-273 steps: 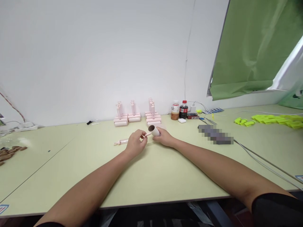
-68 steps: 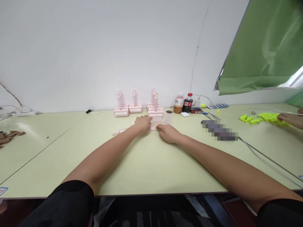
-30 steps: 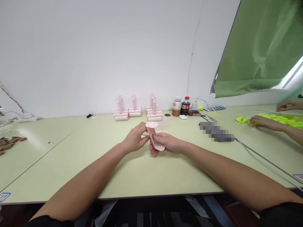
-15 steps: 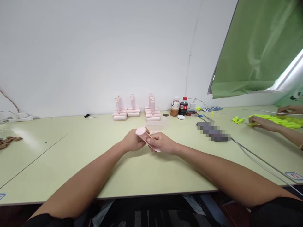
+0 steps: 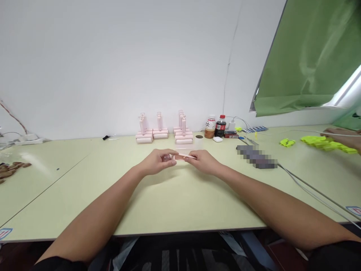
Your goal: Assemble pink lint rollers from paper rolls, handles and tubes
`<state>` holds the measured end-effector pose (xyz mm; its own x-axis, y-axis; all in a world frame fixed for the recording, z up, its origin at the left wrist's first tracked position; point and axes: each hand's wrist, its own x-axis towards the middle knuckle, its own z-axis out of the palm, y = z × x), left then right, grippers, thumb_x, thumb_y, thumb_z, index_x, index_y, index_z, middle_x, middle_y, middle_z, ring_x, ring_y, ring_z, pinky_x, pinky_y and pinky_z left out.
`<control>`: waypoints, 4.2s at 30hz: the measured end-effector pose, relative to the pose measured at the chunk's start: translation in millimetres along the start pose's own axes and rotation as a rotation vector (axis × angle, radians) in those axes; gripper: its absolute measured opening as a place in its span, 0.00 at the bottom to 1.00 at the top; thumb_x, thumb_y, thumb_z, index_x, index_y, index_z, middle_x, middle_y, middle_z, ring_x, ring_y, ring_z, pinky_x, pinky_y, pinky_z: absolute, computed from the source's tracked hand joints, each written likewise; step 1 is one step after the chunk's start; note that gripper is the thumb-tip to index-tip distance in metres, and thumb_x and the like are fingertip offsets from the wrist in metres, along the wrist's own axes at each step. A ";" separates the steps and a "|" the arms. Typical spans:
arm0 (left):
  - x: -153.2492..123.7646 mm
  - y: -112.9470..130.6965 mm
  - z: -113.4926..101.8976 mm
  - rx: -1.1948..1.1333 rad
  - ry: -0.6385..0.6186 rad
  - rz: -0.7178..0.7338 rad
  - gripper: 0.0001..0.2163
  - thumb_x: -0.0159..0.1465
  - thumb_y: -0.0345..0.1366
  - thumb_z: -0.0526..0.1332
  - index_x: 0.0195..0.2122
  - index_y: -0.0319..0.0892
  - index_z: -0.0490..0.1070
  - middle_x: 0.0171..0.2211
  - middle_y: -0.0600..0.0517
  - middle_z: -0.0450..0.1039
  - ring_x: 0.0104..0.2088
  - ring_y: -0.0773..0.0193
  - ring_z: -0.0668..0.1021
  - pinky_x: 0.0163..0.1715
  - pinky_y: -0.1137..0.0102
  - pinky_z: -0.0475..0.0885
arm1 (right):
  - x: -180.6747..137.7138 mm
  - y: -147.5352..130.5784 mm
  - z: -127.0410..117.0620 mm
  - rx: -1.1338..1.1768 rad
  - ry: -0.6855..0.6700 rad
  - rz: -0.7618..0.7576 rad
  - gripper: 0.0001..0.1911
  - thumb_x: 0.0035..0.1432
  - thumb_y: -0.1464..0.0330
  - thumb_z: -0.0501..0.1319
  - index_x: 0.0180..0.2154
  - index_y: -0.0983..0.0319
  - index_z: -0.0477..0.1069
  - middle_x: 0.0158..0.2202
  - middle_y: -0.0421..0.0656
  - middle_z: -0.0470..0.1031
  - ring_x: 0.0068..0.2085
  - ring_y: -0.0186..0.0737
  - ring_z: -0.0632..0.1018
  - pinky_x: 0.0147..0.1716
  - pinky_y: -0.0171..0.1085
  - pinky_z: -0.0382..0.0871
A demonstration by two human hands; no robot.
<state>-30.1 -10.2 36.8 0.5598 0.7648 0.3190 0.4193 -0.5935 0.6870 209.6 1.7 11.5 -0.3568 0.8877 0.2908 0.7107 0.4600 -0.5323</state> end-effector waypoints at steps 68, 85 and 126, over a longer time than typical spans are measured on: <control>19.9 10.2 32.6 -0.530 0.442 -0.055 0.21 0.63 0.58 0.51 0.28 0.43 0.60 0.24 0.54 0.65 0.24 0.67 0.71 0.22 0.72 0.68 | -11.6 -17.0 29.5 0.326 -0.133 -0.245 0.26 0.59 0.53 0.60 0.54 0.60 0.66 0.52 0.49 0.72 0.54 0.49 0.72 0.53 0.49 0.65; 20.7 9.3 30.2 -0.705 0.456 -0.463 0.27 0.61 0.63 0.46 0.18 0.45 0.50 0.11 0.59 0.51 0.10 0.73 0.54 0.11 0.73 0.50 | -20.7 -34.2 14.9 0.240 -0.076 -0.394 0.09 0.56 0.68 0.58 0.25 0.60 0.62 0.22 0.36 0.66 0.26 0.34 0.68 0.29 0.33 0.60; 3.0 -6.8 60.4 0.223 -0.063 -0.250 0.10 0.59 0.42 0.57 0.32 0.42 0.74 0.30 0.52 0.76 0.29 0.63 0.75 0.26 0.71 0.66 | 37.3 75.4 -46.2 0.013 0.496 0.351 0.22 0.55 0.48 0.59 0.35 0.59 0.61 0.27 0.39 0.68 0.28 0.37 0.68 0.25 0.34 0.57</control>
<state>11.9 -19.0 -6.4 0.4598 0.8808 0.1127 0.6915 -0.4348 0.5769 277.8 68.7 19.0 0.2248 0.8744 0.4299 0.7263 0.1438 -0.6722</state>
